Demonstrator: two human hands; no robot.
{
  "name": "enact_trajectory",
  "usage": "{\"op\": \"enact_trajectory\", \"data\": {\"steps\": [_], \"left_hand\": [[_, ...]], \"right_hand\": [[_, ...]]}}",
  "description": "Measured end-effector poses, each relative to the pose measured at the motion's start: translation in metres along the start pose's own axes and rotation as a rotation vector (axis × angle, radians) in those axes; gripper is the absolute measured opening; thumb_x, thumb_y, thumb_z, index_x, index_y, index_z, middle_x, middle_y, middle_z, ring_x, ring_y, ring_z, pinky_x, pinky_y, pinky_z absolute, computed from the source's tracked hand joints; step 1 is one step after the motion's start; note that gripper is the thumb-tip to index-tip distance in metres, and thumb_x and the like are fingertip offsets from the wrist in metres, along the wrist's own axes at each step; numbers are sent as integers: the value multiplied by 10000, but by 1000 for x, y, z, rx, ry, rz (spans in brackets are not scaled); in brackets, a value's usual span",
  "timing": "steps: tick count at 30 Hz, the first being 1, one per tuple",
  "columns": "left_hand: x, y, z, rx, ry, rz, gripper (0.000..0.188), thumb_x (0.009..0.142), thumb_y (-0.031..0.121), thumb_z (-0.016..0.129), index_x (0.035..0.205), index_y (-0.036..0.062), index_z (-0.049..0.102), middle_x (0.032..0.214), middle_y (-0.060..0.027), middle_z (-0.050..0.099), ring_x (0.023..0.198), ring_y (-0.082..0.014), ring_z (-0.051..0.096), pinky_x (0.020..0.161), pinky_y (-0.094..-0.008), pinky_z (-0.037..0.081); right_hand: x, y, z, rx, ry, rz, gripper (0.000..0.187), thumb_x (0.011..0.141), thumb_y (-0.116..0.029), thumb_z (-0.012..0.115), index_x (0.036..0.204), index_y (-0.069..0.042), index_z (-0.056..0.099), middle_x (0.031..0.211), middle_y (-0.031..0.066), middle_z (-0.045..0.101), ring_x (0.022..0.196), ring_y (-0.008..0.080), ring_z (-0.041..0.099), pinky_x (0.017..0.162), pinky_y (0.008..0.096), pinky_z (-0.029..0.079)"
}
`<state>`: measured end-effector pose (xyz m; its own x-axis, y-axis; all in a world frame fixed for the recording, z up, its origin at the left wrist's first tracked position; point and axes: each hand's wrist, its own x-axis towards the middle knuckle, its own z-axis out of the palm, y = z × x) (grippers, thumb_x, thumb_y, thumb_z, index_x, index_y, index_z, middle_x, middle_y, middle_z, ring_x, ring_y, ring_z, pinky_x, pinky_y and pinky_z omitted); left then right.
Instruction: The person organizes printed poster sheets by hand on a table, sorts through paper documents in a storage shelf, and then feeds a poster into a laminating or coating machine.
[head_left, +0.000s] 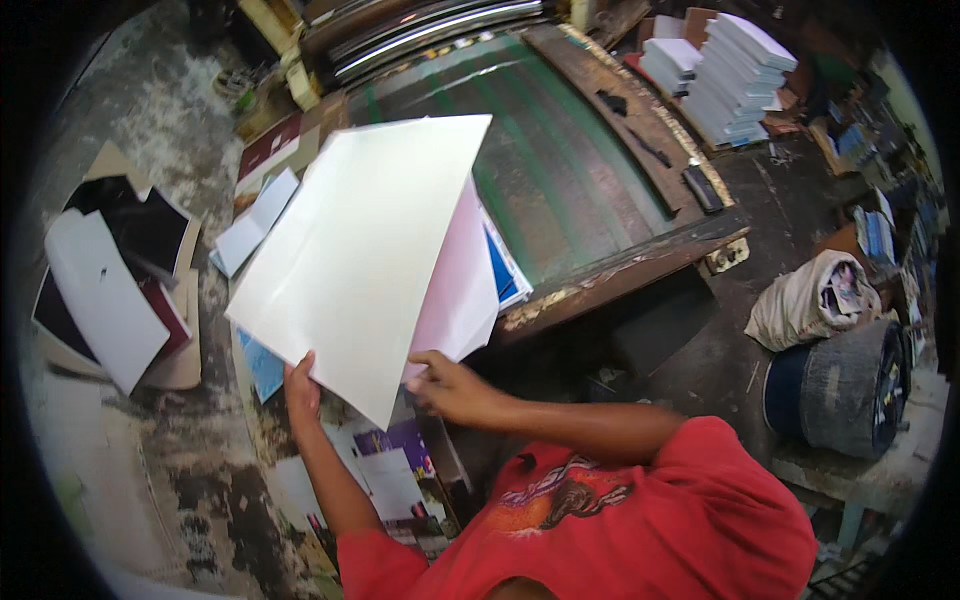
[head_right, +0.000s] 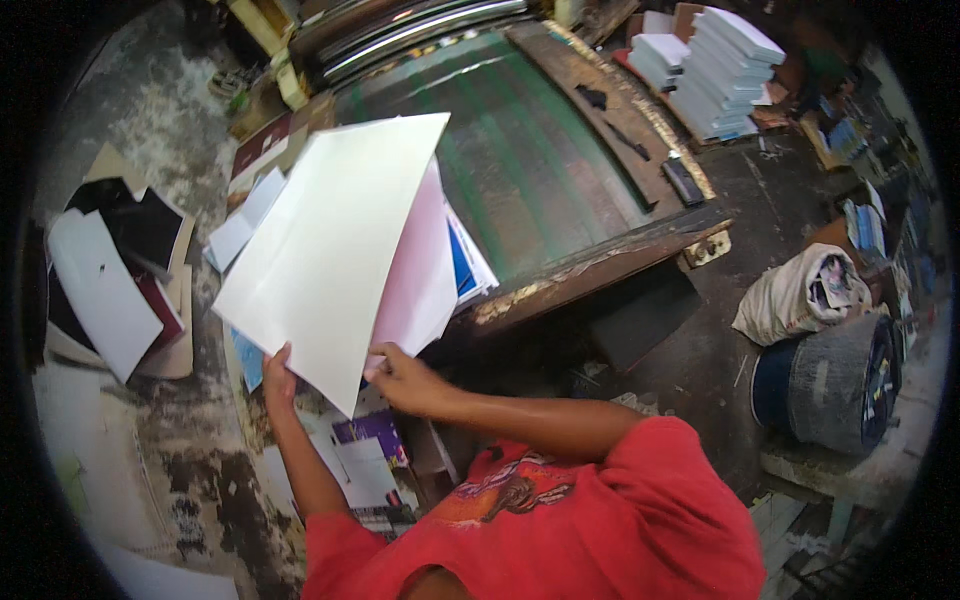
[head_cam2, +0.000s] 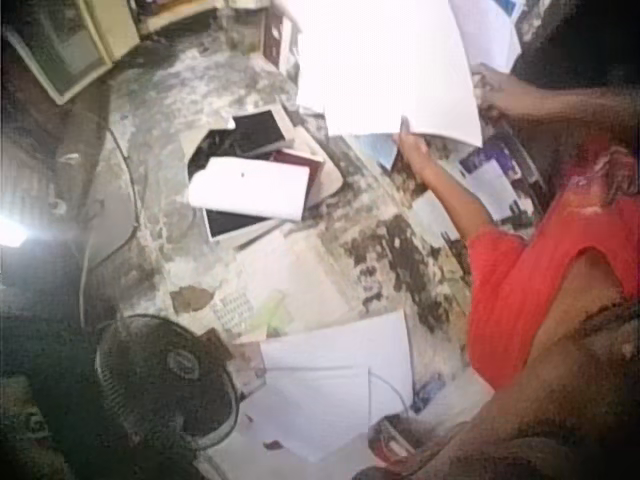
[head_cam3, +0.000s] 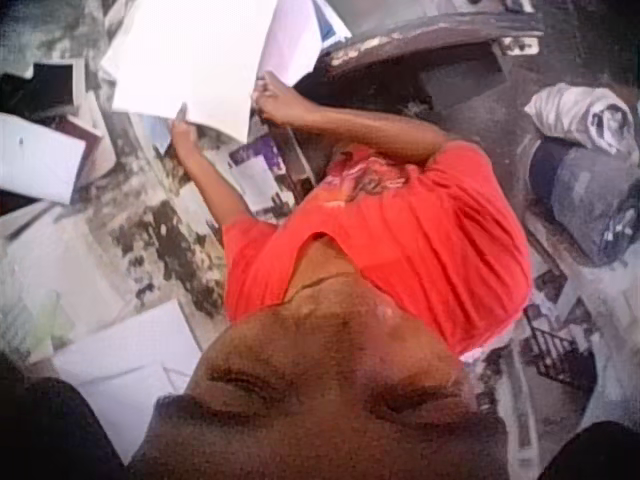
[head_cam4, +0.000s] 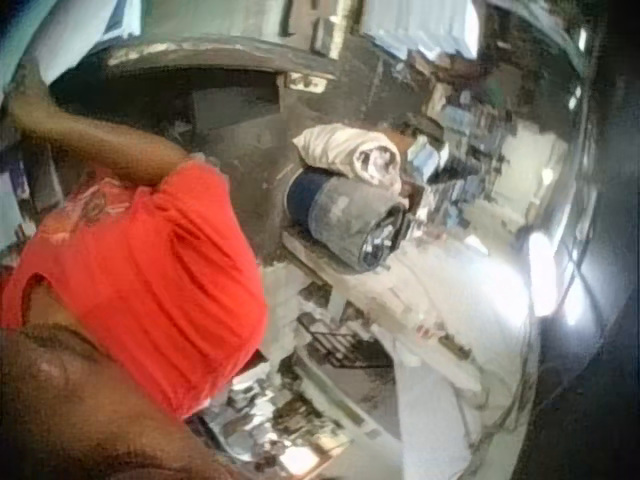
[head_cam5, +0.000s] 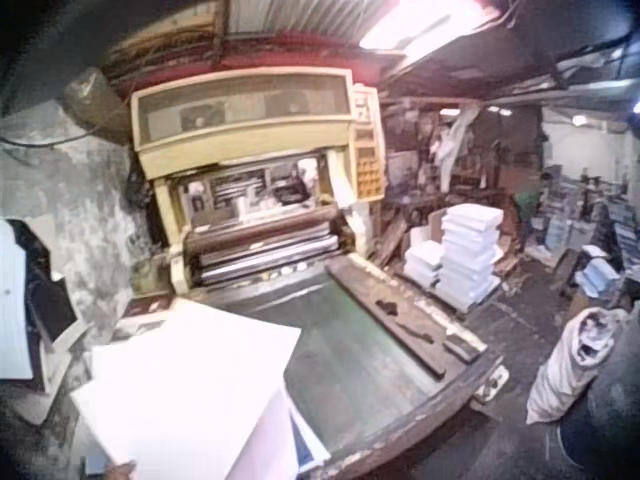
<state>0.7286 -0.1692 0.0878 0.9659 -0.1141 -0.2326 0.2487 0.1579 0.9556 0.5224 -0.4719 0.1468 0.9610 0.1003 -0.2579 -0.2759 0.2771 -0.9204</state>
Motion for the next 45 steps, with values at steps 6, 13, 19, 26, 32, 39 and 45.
{"op": "enact_trajectory", "data": {"steps": [6,13,19,26,32,39,45], "left_hand": [[-16,9,27,722,286,44,751,848,122,686,1448,-23,257,1409,-204,422,1296,-314,423,1084,-393,323],[-142,22,213,1102,-94,772,1081,647,564,792,1451,28,309,1444,-225,363,1351,-417,310,1112,-511,242],[-143,-20,242,1233,-273,797,776,715,367,800,1369,98,480,1376,-213,466,1303,-436,375,1061,-521,309],[-134,-33,257,1127,-190,834,274,890,126,620,1160,140,661,1182,-116,631,1176,-397,528,1004,-514,364],[-135,-49,253,1274,-226,750,290,918,104,571,1197,143,639,1241,-115,605,1251,-384,473,1046,-548,316],[-222,-66,403,969,-274,881,452,833,215,704,1214,30,547,1224,-189,532,1176,-366,482,1015,-463,362],[-303,-237,613,638,-720,345,429,819,226,726,1157,18,563,1136,-142,576,1028,-274,567,861,-353,465]], "right_hand": [[-19,-35,-150,-289,625,-381,183,910,-152,592,973,16,627,842,96,651,771,172,604,715,300,484],[2,-46,-186,-713,536,-76,306,803,-278,719,796,26,682,787,200,683,749,265,668,697,364,505],[21,-41,-179,-420,471,4,330,737,-298,768,720,13,657,598,106,607,509,187,560,503,349,456],[19,-63,-209,-467,370,-182,268,805,-267,629,747,-6,641,664,118,613,682,222,602,651,370,463],[-108,-107,-297,-210,951,-294,188,884,-218,556,783,-62,582,673,1,513,605,98,497,514,230,377],[-410,23,-419,365,1194,-230,170,888,-277,569,870,-110,545,698,-9,510,547,102,486,447,242,397],[-611,167,-455,760,1257,-205,255,862,-209,615,1056,-47,579,846,48,660,679,174,639,570,387,562]]}}
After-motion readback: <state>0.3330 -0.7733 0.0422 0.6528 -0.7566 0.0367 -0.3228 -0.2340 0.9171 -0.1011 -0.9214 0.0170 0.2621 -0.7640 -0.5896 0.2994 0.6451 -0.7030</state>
